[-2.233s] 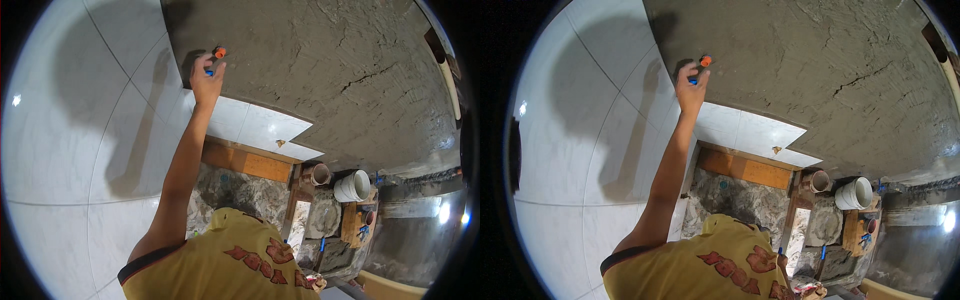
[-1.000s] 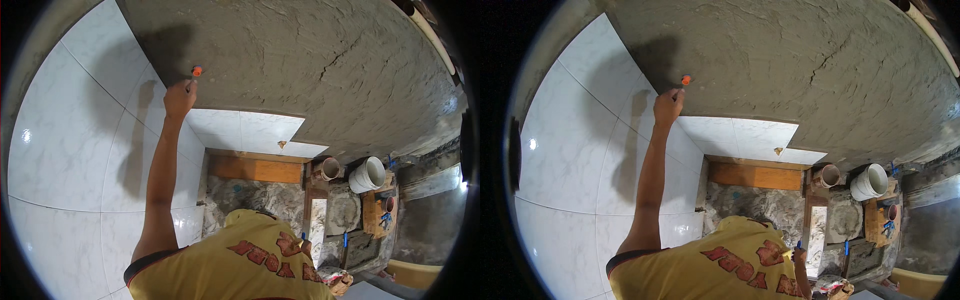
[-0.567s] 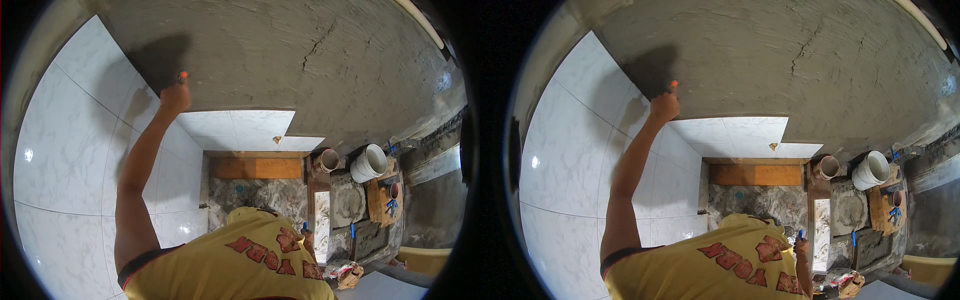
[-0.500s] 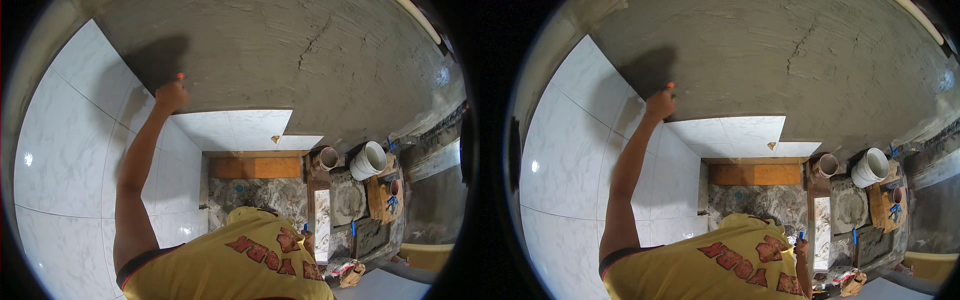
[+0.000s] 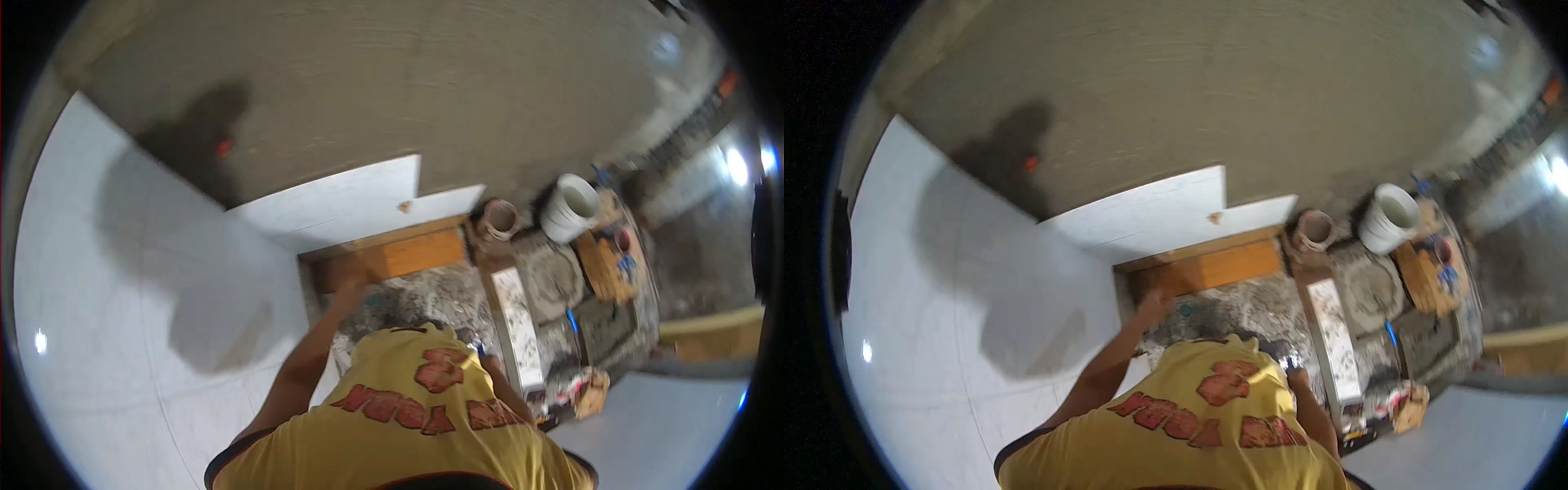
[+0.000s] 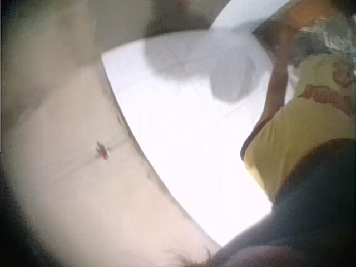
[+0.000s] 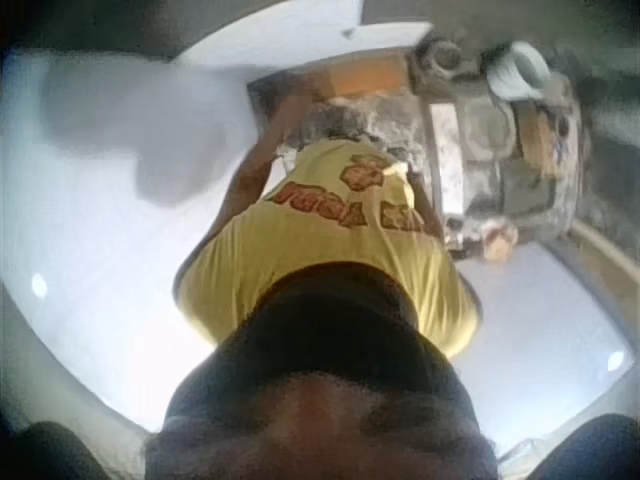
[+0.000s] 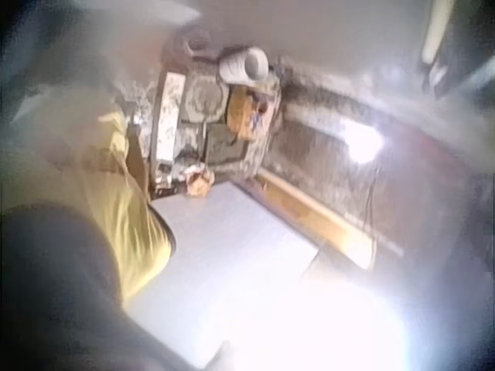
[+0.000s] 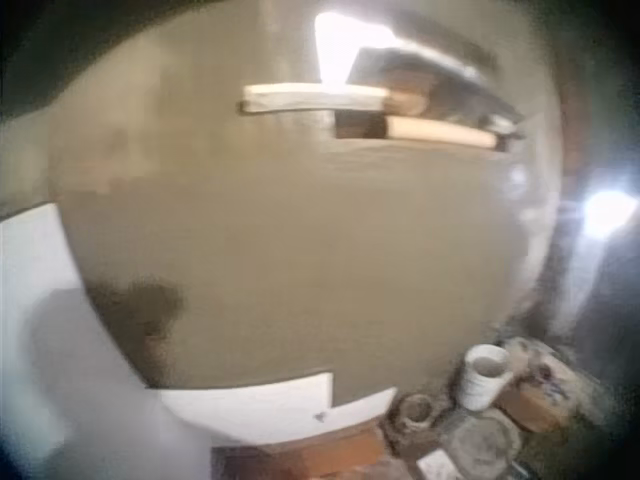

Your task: The person prepares a blue pipe by wrapping white sealant tape around a threaded end, then applies a dark substance from a small can to the pipe using a small brush, and finally spreads mortar onto a surface with a trowel to secure a plumbing fixture.

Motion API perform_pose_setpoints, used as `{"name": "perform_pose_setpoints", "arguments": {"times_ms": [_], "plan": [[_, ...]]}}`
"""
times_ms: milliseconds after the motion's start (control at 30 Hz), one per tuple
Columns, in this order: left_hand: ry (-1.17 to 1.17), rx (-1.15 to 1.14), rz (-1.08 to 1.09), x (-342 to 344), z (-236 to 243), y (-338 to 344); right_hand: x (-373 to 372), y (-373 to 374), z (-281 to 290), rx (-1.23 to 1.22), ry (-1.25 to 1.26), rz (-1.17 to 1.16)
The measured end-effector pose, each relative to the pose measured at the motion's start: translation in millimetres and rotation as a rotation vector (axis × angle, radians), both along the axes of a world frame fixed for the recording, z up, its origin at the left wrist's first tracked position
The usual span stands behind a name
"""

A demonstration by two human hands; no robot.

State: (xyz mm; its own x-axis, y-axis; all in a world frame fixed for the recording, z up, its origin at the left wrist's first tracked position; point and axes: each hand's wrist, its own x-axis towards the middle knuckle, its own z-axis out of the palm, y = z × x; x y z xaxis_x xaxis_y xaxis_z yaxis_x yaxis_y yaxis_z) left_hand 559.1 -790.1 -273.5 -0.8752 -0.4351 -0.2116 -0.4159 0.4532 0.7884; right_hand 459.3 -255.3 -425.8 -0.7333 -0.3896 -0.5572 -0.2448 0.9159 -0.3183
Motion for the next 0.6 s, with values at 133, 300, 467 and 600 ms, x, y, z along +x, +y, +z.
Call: {"name": "perform_pose_setpoints", "arguments": {"times_ms": [133,300,467,600], "plan": [[-0.124,0.619,-0.273,80.1,-148.3,57.5,-40.3,-74.6,65.8,-0.427,-0.22,-0.501],[-0.594,0.465,-0.442,3.6,-80.1,19.1,-59.7,-81.7,41.3,-0.398,0.136,-0.209],[-0.456,0.412,-0.27,11.5,-78.9,-14.2,-26.1,-138.8,107.8,-0.149,-0.194,-0.317],[-0.472,0.772,-0.063,-2.7,-24.3,21.0,-13.8,-134.6,99.4,-0.199,-0.131,-0.329]]}}
